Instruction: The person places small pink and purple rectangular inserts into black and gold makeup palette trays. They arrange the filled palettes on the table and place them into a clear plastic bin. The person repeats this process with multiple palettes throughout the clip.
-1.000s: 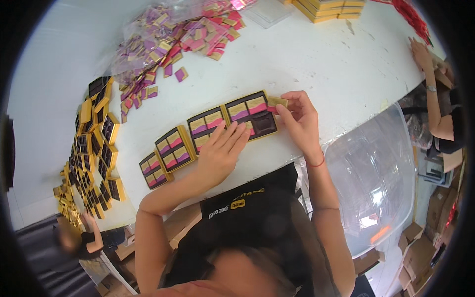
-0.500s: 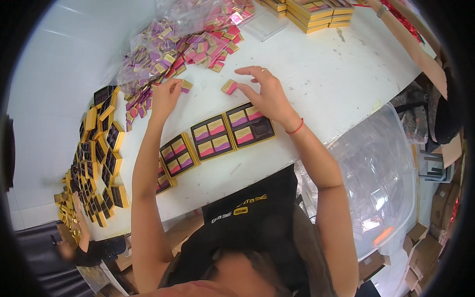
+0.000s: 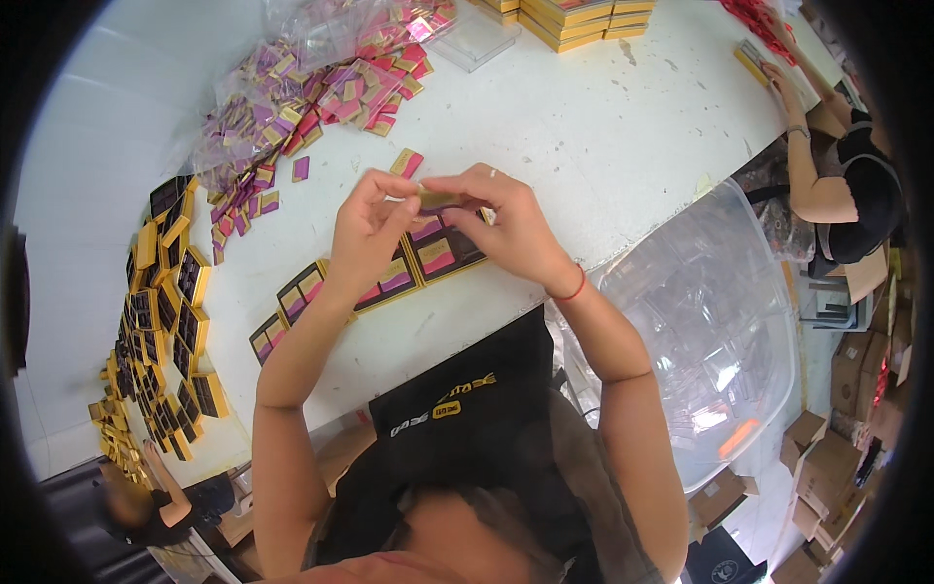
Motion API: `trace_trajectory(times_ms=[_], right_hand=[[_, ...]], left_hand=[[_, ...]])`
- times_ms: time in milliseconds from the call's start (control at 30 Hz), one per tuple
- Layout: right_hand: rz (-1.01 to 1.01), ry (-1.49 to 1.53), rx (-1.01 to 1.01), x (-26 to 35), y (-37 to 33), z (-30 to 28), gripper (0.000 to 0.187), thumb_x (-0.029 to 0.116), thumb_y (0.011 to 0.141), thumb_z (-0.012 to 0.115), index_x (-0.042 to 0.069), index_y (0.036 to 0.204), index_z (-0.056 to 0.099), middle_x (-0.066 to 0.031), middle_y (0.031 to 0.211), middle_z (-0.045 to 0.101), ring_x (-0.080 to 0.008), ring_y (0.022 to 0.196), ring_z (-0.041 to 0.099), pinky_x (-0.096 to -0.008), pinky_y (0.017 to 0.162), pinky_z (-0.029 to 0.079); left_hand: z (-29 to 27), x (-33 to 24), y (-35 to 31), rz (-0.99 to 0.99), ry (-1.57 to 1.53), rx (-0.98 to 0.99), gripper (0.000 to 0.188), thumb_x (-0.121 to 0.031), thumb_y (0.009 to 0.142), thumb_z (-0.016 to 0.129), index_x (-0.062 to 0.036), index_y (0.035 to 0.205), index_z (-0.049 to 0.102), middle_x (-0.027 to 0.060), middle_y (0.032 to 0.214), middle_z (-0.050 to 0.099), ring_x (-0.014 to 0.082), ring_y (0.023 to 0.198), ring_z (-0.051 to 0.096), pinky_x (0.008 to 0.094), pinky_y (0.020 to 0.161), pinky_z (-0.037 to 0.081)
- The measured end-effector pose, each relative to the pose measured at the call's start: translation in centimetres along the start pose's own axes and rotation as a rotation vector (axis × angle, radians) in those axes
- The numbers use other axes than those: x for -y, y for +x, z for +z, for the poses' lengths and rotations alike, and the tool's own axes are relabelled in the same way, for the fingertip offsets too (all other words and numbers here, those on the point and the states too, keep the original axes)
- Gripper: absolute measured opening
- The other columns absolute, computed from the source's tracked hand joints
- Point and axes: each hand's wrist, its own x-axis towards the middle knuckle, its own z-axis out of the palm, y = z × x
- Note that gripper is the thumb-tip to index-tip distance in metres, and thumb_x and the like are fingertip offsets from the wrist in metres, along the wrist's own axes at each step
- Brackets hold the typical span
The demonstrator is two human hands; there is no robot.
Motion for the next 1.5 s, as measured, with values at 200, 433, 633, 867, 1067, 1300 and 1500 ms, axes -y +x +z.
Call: trace_trajectory(times_ms=[200,433,633,867,1067,1300,1500], right_hand=[[0.024,-0.476,0.130,-0.7,-2.9,-1.6,0.038,-0.006,0.080,0.069,0.013,0.113,0.075,-0.0084,0.099,0.063,-0.0214,0.092,0.060,-0.0335,0.079,0.048],[-0.278,-0.713,0.254,-1.1,-3.7,-2.1,0.027,0.008,0.077,0.076,0.009,0.104,0.074,-0.0037,0.113,0.063,-0.0267,0.115,0.053,-0.0442,0.098,0.040],[-0.318,-0.751,0.462,0.5,-2.6,-3.2,0.034,0.031,0.082,0.076,0.009,0.108,0.073,-0.0063,0.116,0.062,-0.0295,0.120,0.051,-0.0475,0.104,0.039],[-0.213,-0.864,0.023,-7.5,15.8,-8.5,0.055,0.031,0.080,0.079,0.004,0.125,0.062,-0.0220,0.133,0.055,-0.0380,0.119,0.055,-0.0436,0.099,0.046],[0.210,-1.237,0.038,-13.5,25.6,-6.9,0.081,0.052,0.073,0.078,0.011,0.137,0.052,-0.0251,0.128,0.060,-0.0394,0.120,0.057,-0.0450,0.099,0.048],[-0.186,-1.018,-0.286,-12.0,22.1,-5.6,0.028,0.019,0.097,0.058,0.009,0.123,0.061,-0.0115,0.083,0.071,-0.0234,0.073,0.069,-0.0378,0.064,0.055],[0.283,0.355,0.198,0.7,9.5,5.6,0.049,0.004,0.091,0.053,0.006,0.139,0.043,-0.0041,0.089,0.056,-0.0140,0.078,0.062,-0.0258,0.065,0.054]], left_hand=[[-2.1,0.7,-2.8,0.141,0.743,0.198,0.066,-0.039,0.079,0.079,-0.0068,0.132,0.055,0.0168,0.141,0.051,0.0350,0.130,0.049,0.0471,0.108,0.040],[-0.6,3.0,-3.9,0.263,0.995,0.315,0.087,-0.047,0.075,0.080,-0.0059,0.143,0.045,0.0125,0.155,0.035,0.0342,0.142,0.035,0.0495,0.117,0.027],[-1.6,2.3,-2.8,0.323,0.965,0.240,0.077,-0.046,0.071,0.083,-0.0058,0.132,0.057,0.0124,0.142,0.053,0.0319,0.129,0.050,0.0461,0.109,0.037],[-8.6,7.7,13.7,0.320,1.115,-0.281,0.087,-0.048,0.067,0.083,-0.0021,0.133,0.050,0.0201,0.130,0.056,0.0368,0.119,0.053,0.0477,0.101,0.040],[-11.5,7.5,14.8,0.008,1.089,-0.222,0.100,-0.056,0.060,0.086,-0.0040,0.136,0.046,0.0183,0.126,0.054,0.0360,0.122,0.048,0.0472,0.103,0.038],[-16.5,1.5,-2.3,0.112,0.828,-0.122,0.093,-0.043,0.063,0.087,-0.0141,0.142,0.048,0.0146,0.138,0.048,0.0355,0.129,0.044,0.0454,0.110,0.033],[-20.6,-1.9,-21.0,-0.203,0.846,-0.143,0.098,-0.031,0.060,0.090,-0.0164,0.145,0.045,0.0156,0.147,0.042,0.0364,0.136,0.038,0.0448,0.114,0.030]])
